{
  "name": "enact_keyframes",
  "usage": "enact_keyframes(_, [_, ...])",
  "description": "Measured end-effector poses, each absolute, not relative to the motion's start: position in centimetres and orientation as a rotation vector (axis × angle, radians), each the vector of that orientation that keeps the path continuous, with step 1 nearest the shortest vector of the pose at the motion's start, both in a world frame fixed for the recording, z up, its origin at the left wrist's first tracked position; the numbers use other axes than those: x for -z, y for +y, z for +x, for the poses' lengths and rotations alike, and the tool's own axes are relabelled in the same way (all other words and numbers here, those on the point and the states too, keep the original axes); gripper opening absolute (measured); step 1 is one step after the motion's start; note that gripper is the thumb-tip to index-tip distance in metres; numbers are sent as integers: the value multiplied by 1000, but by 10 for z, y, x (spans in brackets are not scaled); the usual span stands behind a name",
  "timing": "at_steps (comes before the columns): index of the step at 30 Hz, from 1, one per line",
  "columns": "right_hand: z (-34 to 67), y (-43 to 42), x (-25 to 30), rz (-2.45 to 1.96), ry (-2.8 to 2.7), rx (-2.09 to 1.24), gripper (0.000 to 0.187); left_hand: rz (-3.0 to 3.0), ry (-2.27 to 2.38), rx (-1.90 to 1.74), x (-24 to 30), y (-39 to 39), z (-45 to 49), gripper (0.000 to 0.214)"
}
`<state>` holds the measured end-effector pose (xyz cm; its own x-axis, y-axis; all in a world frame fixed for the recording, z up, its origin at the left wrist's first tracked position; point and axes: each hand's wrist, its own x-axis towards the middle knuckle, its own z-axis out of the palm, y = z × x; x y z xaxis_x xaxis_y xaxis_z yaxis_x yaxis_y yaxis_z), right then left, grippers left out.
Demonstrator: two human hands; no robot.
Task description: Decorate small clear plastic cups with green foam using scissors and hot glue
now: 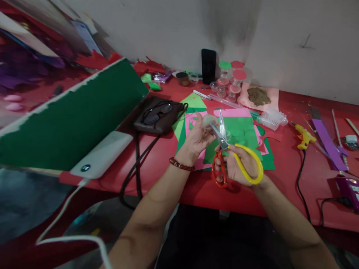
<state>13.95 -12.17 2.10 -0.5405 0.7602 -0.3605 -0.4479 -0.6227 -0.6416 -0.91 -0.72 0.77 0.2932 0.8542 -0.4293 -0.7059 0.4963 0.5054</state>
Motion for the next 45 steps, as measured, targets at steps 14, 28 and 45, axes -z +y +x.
enact_keyframes(14, [139, -118, -18, -812, -596, -2201, 47, 268, 708, -1028, 1, -7, -8, 63])
enact_keyframes(28, [139, -118, -21, -831, -555, -2215, 47, 294, 740, -971, -8, -12, -9, 73])
enact_keyframes(45, [138, -117, -19, -863, -514, -2216, 47, 308, 702, -992, -10, -12, -11, 71])
